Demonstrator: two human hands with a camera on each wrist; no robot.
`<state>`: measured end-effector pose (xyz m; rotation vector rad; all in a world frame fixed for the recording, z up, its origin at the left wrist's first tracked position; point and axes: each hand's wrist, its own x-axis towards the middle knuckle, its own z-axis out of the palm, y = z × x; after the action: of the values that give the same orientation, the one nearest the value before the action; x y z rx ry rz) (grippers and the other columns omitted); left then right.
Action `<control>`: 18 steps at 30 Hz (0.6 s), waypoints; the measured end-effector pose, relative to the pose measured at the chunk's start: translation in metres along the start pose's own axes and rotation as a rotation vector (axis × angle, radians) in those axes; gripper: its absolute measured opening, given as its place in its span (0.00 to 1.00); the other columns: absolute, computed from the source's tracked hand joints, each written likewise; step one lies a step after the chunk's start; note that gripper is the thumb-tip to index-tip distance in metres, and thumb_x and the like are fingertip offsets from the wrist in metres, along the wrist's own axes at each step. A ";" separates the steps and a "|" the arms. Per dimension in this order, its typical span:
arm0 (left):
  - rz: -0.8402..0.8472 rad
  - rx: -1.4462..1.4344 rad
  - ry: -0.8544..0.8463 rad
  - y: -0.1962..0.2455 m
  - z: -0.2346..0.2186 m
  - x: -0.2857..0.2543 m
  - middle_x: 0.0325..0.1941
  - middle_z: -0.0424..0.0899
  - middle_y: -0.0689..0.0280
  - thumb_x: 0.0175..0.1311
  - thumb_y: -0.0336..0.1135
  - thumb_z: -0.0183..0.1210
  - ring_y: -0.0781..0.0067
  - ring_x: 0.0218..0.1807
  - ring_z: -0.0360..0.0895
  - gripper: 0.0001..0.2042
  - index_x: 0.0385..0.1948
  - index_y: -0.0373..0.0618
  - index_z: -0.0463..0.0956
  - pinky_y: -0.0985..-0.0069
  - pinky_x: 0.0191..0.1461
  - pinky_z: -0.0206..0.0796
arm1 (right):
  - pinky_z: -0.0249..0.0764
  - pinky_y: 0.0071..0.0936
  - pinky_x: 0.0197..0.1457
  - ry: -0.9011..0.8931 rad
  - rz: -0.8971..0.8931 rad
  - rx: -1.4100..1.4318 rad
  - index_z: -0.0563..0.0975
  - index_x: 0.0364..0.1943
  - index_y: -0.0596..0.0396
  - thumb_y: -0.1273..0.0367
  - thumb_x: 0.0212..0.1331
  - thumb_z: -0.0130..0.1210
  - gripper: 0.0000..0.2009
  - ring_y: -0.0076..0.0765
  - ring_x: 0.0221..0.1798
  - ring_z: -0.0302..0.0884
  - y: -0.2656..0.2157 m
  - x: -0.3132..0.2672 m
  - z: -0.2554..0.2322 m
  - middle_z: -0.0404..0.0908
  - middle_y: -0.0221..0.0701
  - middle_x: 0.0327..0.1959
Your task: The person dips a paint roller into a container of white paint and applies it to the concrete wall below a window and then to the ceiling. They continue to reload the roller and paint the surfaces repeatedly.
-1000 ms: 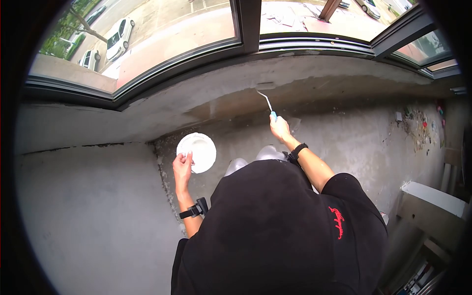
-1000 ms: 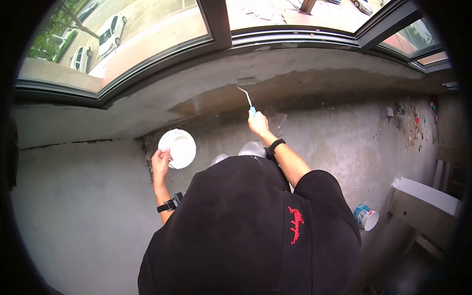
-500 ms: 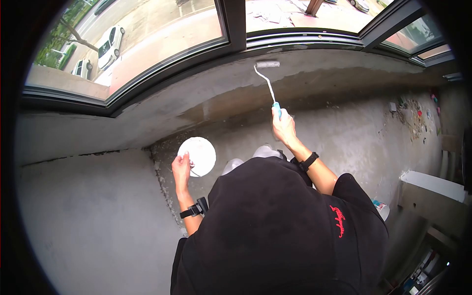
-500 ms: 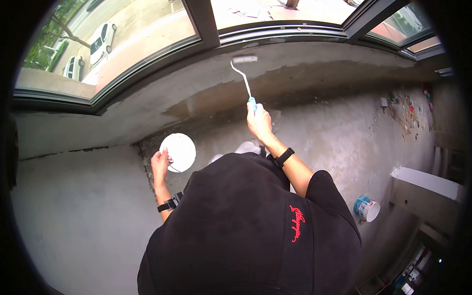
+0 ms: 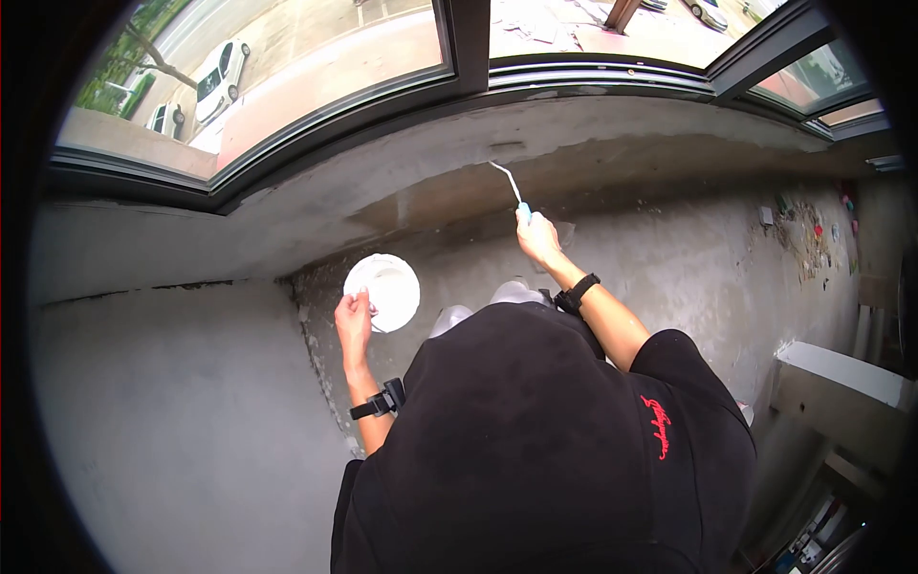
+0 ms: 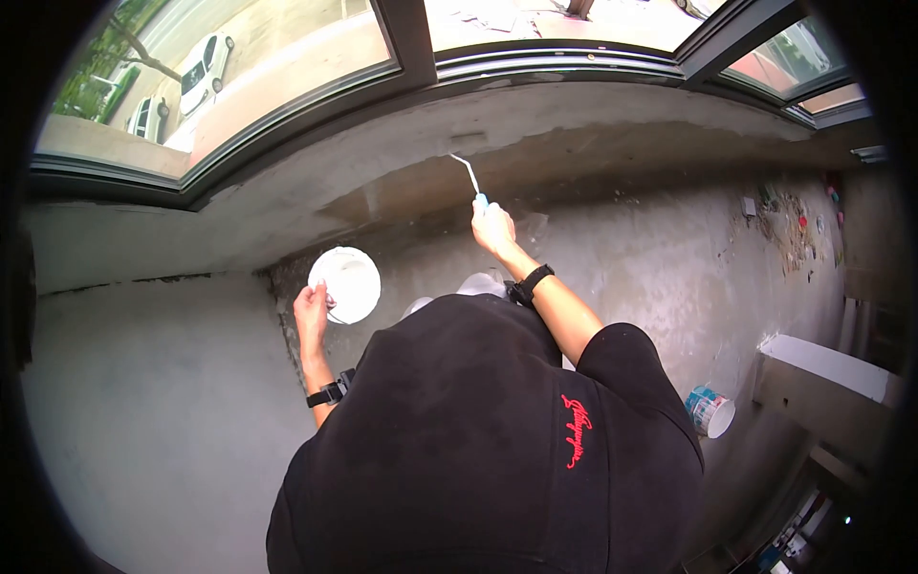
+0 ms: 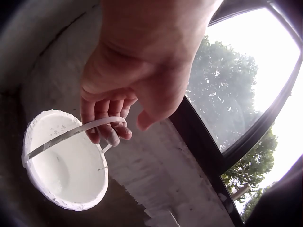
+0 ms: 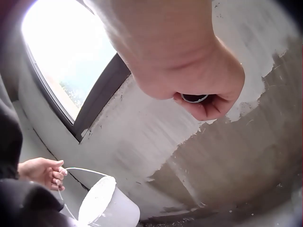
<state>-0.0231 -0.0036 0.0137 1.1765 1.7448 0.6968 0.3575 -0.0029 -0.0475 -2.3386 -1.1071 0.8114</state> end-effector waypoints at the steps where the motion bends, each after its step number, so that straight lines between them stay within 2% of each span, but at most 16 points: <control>1: 0.011 0.000 0.007 0.002 0.000 -0.002 0.18 0.78 0.65 0.65 0.42 0.55 0.81 0.23 0.73 0.17 0.28 0.33 0.73 0.80 0.30 0.65 | 0.71 0.50 0.48 -0.015 -0.009 -0.013 0.76 0.33 0.67 0.49 0.64 0.39 0.29 0.63 0.43 0.77 -0.001 0.004 0.004 0.78 0.57 0.34; 3: 0.007 -0.006 0.013 0.004 0.000 -0.006 0.18 0.78 0.66 0.65 0.42 0.55 0.81 0.23 0.73 0.17 0.28 0.33 0.73 0.80 0.30 0.65 | 0.72 0.50 0.47 -0.035 -0.018 -0.029 0.77 0.32 0.68 0.51 0.64 0.39 0.28 0.62 0.42 0.78 -0.004 0.009 0.013 0.79 0.58 0.33; 8: 0.011 -0.015 0.036 0.011 0.002 -0.007 0.17 0.77 0.66 0.66 0.42 0.55 0.82 0.23 0.73 0.17 0.28 0.33 0.73 0.80 0.30 0.65 | 0.71 0.47 0.51 -0.114 0.054 -0.064 0.79 0.37 0.65 0.50 0.64 0.40 0.28 0.60 0.46 0.77 -0.007 0.016 0.029 0.79 0.56 0.37; 15: 0.002 0.007 -0.002 0.010 0.007 0.000 0.17 0.77 0.66 0.66 0.42 0.55 0.82 0.22 0.73 0.17 0.28 0.33 0.74 0.80 0.29 0.66 | 0.71 0.43 0.52 -0.200 0.085 -0.115 0.80 0.40 0.61 0.52 0.63 0.43 0.24 0.56 0.49 0.76 -0.001 0.043 0.034 0.80 0.51 0.41; 18: 0.020 -0.002 -0.011 0.010 0.007 0.002 0.17 0.77 0.66 0.66 0.42 0.55 0.82 0.22 0.73 0.17 0.27 0.33 0.73 0.80 0.29 0.66 | 0.71 0.44 0.52 -0.204 0.105 -0.104 0.79 0.40 0.62 0.52 0.63 0.43 0.25 0.57 0.49 0.76 -0.011 0.037 0.031 0.80 0.52 0.41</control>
<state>-0.0134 0.0019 0.0182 1.1959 1.7256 0.7024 0.3498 0.0374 -0.0762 -2.4597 -1.1406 1.0754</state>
